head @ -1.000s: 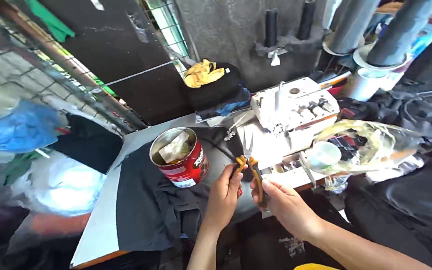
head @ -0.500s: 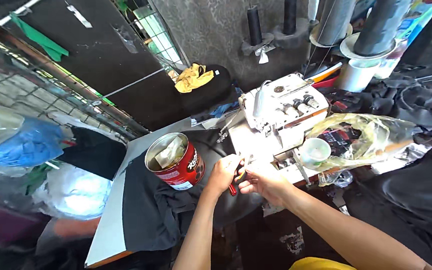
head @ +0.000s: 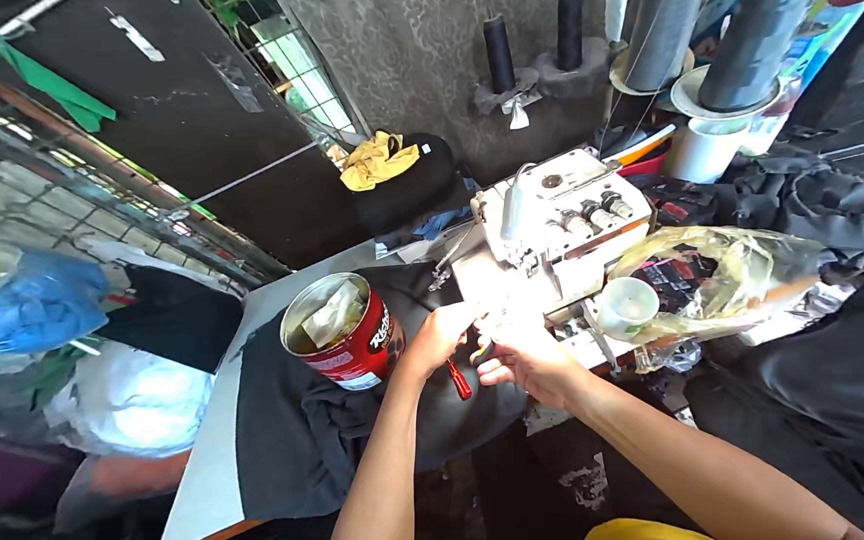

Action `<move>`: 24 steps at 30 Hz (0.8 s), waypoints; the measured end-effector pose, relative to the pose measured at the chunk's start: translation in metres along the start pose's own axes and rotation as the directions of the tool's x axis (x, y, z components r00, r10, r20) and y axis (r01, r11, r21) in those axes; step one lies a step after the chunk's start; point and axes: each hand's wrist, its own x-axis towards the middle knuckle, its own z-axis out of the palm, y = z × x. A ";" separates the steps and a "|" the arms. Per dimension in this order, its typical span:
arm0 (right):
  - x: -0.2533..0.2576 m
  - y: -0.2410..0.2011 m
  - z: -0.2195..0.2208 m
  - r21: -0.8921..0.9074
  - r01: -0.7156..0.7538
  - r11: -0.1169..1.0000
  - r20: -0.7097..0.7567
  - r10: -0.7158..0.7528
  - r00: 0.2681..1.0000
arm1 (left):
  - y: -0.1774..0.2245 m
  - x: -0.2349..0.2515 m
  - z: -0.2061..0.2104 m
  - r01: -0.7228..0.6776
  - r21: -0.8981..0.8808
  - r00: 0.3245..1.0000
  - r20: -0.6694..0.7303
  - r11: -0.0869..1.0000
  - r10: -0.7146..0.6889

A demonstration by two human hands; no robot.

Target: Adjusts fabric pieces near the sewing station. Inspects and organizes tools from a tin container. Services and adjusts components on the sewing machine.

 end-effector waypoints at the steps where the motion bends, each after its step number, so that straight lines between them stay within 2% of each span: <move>1: 0.001 -0.001 0.001 -0.004 -0.006 1.000 -0.010 0.006 1.000 | 0.000 0.001 -0.001 0.000 -0.004 1.000 0.010 1.000 0.000; 5: 0.006 -0.001 0.002 -0.018 -0.008 1.000 -0.014 0.007 1.000 | -0.001 0.006 -0.003 0.004 -0.031 0.999 0.039 0.999 -0.003; 9: 0.007 -0.003 0.007 -0.033 -0.011 0.999 -0.013 0.010 1.000 | 0.002 0.007 -0.006 0.013 0.021 0.999 0.052 1.000 -0.014; 19: 0.017 -0.003 0.016 -0.034 -0.016 0.999 -0.007 0.016 1.000 | 0.001 0.008 -0.011 -0.042 0.043 0.998 0.055 0.998 0.039; 24: 0.021 -0.007 0.018 -0.074 -0.040 0.996 -0.017 0.038 0.999 | 0.006 0.006 -0.015 -0.169 0.347 0.986 0.068 0.922 0.155</move>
